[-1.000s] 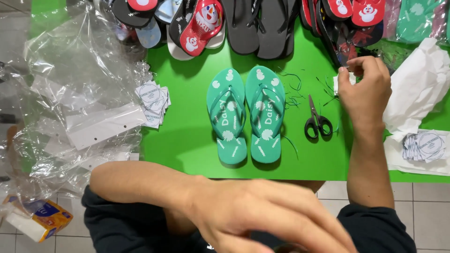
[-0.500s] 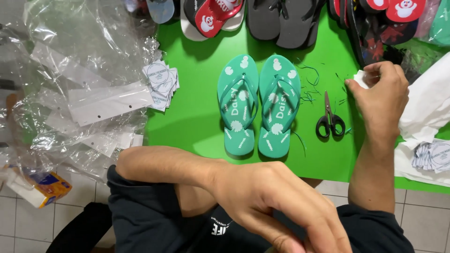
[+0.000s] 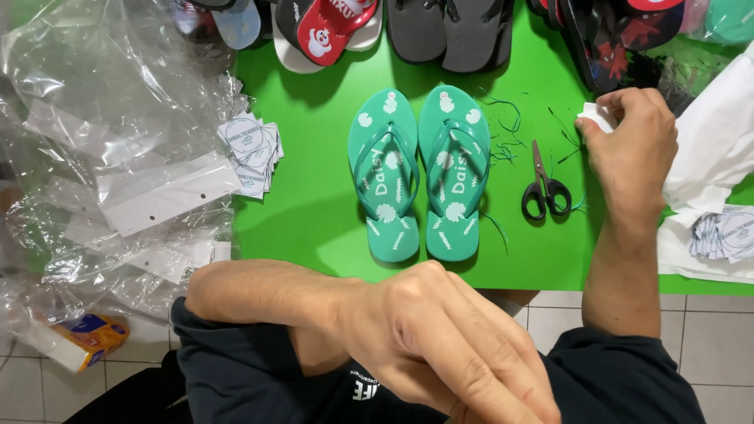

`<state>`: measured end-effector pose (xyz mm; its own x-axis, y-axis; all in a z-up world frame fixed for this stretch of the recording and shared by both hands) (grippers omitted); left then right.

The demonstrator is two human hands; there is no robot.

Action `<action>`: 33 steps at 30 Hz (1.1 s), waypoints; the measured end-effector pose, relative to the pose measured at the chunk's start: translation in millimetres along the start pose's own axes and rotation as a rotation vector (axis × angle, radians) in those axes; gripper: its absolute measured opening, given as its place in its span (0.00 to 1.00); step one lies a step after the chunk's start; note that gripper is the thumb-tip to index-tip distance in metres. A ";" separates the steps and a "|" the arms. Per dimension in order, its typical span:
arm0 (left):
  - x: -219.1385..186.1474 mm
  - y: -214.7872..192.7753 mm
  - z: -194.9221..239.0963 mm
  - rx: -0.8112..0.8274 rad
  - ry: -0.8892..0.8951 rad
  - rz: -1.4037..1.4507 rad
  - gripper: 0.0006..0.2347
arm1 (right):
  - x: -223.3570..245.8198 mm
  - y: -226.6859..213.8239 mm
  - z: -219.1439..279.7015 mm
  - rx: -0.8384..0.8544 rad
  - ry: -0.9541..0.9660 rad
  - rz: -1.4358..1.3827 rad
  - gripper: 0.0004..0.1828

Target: The person trims excess material from flip-flop straps using shears, wipes the surface with a cloth, applies adhesive labels, and places the finished pair into a plastic bag.

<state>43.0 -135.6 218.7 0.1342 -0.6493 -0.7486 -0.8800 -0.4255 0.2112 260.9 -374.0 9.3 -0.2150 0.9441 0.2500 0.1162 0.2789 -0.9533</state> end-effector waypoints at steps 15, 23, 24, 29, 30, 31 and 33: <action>48.3 -171.6 110.0 -0.745 -0.176 -0.795 0.14 | 45.7 -47.0 9.3 -0.353 -0.342 -0.292 0.09; 59.3 -224.5 154.4 -0.824 -0.152 -0.865 0.18 | 136.1 -25.6 13.3 -0.068 -0.470 -0.856 0.07; 65.4 -229.1 160.3 -0.830 -0.186 -0.785 0.16 | 161.7 -23.7 18.6 0.022 -0.552 -0.849 0.09; 82.7 -248.0 187.5 -1.008 -0.195 -0.363 0.23 | 242.8 -23.6 14.6 0.126 -0.781 -0.806 0.09; 85.5 -249.5 190.1 -1.029 -0.207 -0.317 0.25 | 252.6 -21.9 11.4 0.120 -0.813 -0.775 0.08; 87.2 -251.4 192.1 -1.028 -0.207 -0.321 0.25 | 259.8 -18.8 6.4 0.117 -0.815 -0.777 0.08; 94.1 -259.4 198.1 -1.053 -0.193 -0.215 0.27 | 274.0 0.5 -8.0 0.207 -0.757 -0.684 0.08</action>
<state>193.7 38.5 -31.0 0.0840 -0.4259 -0.9009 -0.0031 -0.9042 0.4271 209.8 -113.8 78.8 -0.7325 0.2183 0.6448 -0.4133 0.6100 -0.6761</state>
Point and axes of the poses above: each hand's wrist, its own z-axis away from the middle knuckle, its own y-axis out of the palm, x = y × z, the point moved 10 cm from there along -z, towards the middle knuckle, and after that the axes turned 3 degrees about -y, right-handed, at the moved point
